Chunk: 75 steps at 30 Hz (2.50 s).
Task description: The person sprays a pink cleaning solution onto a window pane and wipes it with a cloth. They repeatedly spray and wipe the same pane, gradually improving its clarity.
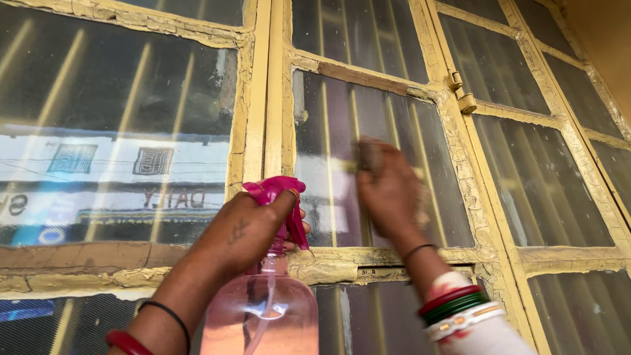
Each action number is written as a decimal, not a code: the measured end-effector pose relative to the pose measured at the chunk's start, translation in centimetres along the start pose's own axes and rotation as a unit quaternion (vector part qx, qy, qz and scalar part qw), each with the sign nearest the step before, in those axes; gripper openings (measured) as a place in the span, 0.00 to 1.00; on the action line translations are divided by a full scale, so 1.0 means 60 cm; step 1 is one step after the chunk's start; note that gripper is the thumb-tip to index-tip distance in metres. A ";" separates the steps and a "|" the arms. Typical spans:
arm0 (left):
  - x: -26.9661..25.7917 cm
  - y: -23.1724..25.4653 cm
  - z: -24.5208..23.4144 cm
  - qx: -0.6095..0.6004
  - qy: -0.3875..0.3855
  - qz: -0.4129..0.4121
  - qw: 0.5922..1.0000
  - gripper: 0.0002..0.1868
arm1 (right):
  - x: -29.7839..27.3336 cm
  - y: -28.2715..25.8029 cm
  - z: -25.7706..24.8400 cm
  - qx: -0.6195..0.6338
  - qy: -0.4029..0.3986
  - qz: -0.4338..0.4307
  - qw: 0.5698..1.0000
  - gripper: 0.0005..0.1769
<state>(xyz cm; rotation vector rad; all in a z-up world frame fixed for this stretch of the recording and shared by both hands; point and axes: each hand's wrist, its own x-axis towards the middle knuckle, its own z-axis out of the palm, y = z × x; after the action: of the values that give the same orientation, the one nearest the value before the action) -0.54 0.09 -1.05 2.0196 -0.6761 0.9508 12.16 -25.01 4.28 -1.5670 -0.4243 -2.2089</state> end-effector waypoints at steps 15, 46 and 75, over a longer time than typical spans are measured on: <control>0.002 0.012 0.018 -0.125 -0.005 -0.056 0.991 0.29 | -0.015 0.014 -0.057 0.023 -0.085 -0.099 0.991 0.36; -0.007 0.009 0.013 -0.116 0.008 -0.062 0.991 0.30 | -0.073 -0.109 -0.080 0.003 -0.209 -0.102 0.973 0.43; 0.004 -0.015 0.018 -0.246 -0.004 0.004 0.969 0.24 | -0.045 -0.178 0.005 0.047 -0.041 -0.145 0.987 0.39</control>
<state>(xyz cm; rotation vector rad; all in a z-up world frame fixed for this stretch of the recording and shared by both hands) 0.67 -0.34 -1.71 1.5804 -0.8323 0.6944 8.05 -15.13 1.64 -1.6373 -0.8161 -2.2983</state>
